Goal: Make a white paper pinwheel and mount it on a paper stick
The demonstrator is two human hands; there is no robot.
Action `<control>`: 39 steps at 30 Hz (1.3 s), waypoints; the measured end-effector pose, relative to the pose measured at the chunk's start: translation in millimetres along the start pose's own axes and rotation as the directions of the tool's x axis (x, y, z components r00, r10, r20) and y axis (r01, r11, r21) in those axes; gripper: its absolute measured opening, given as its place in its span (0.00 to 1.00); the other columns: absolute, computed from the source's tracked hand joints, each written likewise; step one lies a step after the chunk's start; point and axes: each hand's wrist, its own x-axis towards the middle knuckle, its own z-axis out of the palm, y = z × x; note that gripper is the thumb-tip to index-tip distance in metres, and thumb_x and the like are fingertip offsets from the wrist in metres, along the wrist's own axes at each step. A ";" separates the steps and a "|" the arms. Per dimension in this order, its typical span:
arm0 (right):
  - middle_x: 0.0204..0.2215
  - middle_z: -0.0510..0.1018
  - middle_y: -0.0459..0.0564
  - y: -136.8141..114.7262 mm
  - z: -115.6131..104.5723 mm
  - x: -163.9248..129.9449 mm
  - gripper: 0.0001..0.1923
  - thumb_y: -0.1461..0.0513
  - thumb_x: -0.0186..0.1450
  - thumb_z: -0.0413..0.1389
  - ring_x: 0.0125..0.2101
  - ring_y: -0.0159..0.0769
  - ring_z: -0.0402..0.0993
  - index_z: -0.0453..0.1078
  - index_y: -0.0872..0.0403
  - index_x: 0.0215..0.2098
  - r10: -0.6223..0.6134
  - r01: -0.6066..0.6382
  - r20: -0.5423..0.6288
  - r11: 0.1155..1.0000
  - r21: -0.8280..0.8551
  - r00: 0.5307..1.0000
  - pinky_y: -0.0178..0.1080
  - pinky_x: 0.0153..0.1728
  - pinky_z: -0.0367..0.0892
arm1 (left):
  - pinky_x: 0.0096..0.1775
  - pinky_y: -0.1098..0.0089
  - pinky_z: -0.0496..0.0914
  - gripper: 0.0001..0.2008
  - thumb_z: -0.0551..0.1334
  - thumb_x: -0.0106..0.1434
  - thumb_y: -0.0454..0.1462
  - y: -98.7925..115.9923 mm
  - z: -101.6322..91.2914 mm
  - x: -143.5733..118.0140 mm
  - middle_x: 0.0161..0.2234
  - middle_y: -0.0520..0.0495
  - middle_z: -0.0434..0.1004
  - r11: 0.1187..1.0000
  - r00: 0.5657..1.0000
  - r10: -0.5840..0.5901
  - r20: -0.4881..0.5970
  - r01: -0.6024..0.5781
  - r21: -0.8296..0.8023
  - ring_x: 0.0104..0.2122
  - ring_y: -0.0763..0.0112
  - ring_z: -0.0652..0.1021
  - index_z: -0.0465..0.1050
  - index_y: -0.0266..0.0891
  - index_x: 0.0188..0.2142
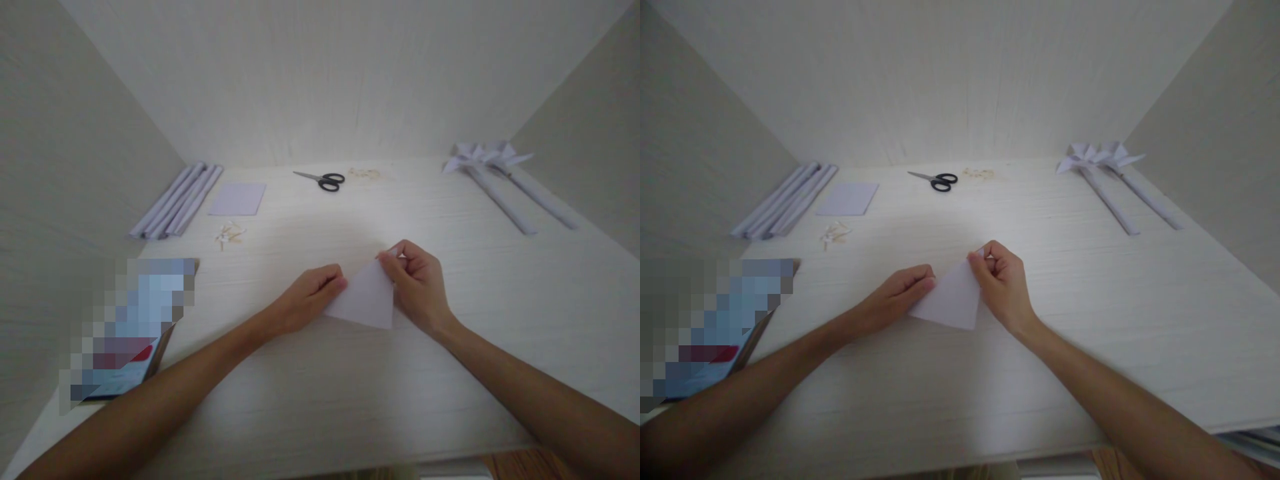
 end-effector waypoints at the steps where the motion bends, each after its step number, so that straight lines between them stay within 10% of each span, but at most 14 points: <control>1: 0.10 0.52 0.36 -0.6 1.1 -1.2 0.13 0.59 0.57 0.53 0.10 0.20 0.46 0.56 0.53 0.19 -0.010 0.011 0.007 1.000 -0.025 1.000 0.27 0.11 0.42 | 0.23 0.75 0.53 0.15 0.47 0.60 0.43 0.6 1.1 0.5 0.20 0.56 0.53 1.000 1.000 -0.002 0.008 0.002 0.005 0.21 0.79 0.58 0.53 0.38 0.21; 21: 0.10 0.59 0.38 -5.2 1.0 1.4 0.08 0.62 0.56 0.52 0.11 0.22 0.53 0.62 0.54 0.20 -0.118 0.126 0.077 0.985 -0.117 0.990 0.28 0.11 0.46 | 0.21 0.76 0.51 0.16 0.51 0.58 0.43 2.8 6.6 3.5 0.17 0.57 0.52 1.000 0.999 -0.006 -0.048 0.006 -0.006 0.19 0.80 0.57 0.54 0.37 0.18; 28: 0.09 0.60 0.38 -11.3 -36.5 31.1 0.08 0.62 0.51 0.57 0.10 0.23 0.51 0.62 0.53 0.18 -0.160 0.168 -0.236 0.986 0.016 0.959 0.29 0.11 0.44 | 0.18 0.78 0.50 0.14 0.52 0.57 0.41 -2.8 -0.9 -5.0 0.14 0.59 0.51 0.999 0.997 -0.045 -0.062 0.044 -0.026 0.15 0.82 0.55 0.59 0.37 0.19; 39: 0.10 0.58 0.37 -2.9 -4.6 4.4 0.10 0.57 0.56 0.54 0.11 0.23 0.51 0.61 0.54 0.22 0.026 -0.020 0.208 0.999 -0.033 0.978 0.29 0.11 0.45 | 0.18 0.78 0.54 0.14 0.51 0.58 0.45 -2.7 10.5 1.8 0.15 0.57 0.59 0.969 0.992 -0.074 -0.104 0.047 -0.242 0.16 0.82 0.61 0.60 0.36 0.24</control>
